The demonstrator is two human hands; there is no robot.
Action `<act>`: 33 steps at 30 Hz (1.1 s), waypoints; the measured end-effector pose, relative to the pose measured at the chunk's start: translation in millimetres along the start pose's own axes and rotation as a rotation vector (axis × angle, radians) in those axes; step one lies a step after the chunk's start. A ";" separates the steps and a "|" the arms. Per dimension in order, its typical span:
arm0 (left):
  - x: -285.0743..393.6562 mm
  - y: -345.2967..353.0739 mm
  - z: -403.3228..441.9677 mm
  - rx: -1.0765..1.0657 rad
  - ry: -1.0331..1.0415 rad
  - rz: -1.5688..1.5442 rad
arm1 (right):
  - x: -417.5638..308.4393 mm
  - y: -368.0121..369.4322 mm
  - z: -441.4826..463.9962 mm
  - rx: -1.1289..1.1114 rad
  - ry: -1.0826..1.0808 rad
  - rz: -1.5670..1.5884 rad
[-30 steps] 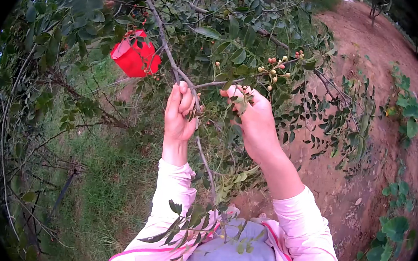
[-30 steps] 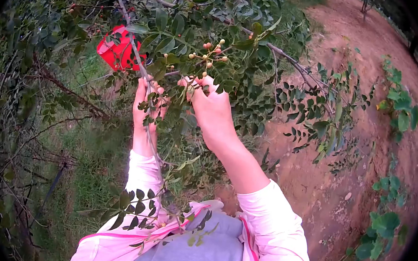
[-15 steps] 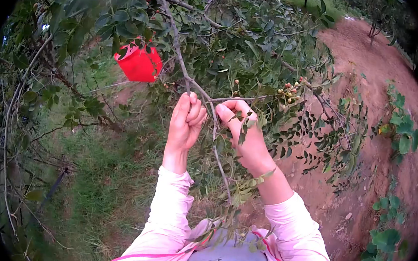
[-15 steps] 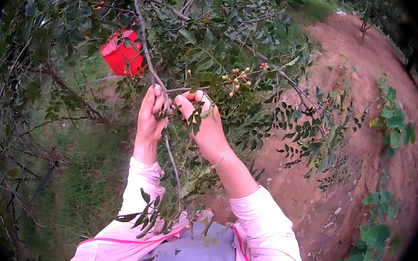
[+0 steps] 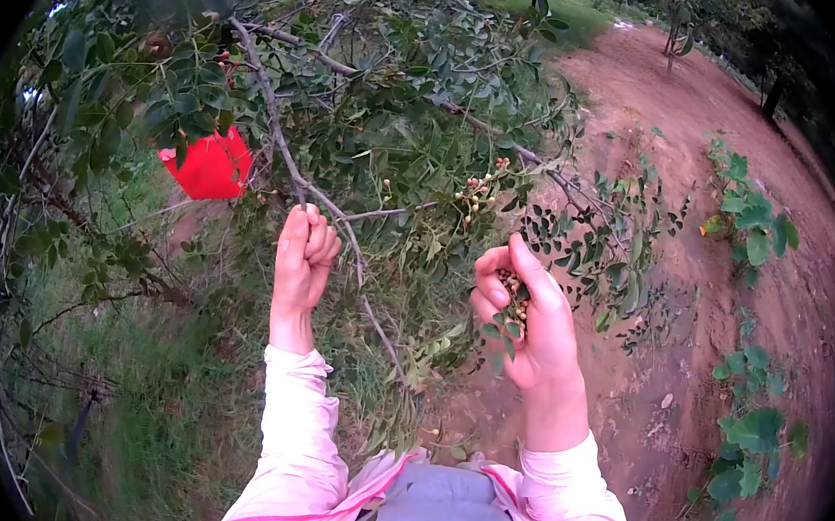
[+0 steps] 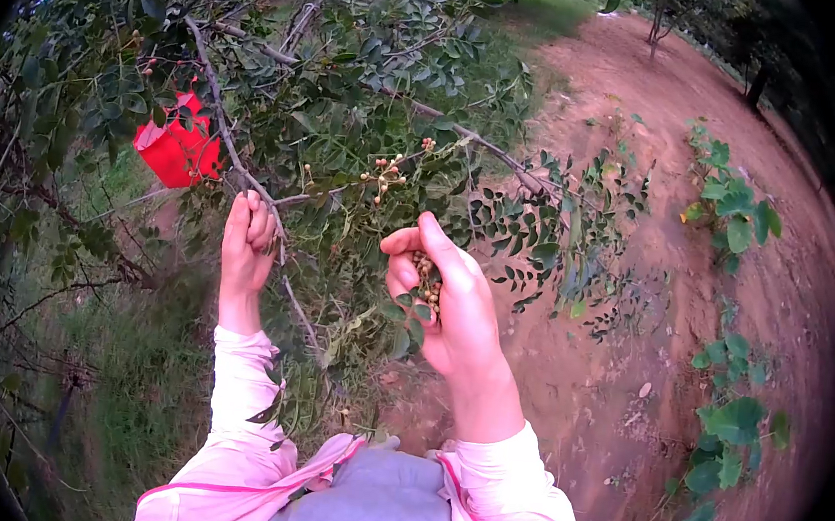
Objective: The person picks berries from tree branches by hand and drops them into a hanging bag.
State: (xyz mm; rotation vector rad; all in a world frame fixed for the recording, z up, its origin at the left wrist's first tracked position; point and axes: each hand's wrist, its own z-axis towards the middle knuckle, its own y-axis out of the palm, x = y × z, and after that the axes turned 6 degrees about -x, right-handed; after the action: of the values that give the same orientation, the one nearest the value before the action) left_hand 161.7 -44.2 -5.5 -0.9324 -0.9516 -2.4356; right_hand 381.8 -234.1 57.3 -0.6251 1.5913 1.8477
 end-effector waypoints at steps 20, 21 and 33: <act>-5.7 -8.1 3.9 0.011 -0.038 0.021 | -21.3 7.4 49.3 -0.239 0.465 0.529; -4.2 -6.7 3.9 0.005 -0.041 0.023 | -19.7 7.2 46.4 -0.268 0.441 0.532; -9.2 -5.4 6.4 0.016 -0.002 0.054 | -6.5 14.9 -7.5 -0.096 0.342 -0.034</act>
State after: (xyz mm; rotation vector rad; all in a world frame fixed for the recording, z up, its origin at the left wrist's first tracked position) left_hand 168.2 -35.1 -10.8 -0.9433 -0.9334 -2.3795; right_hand 375.4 -243.8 71.0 -1.0513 1.6959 1.8751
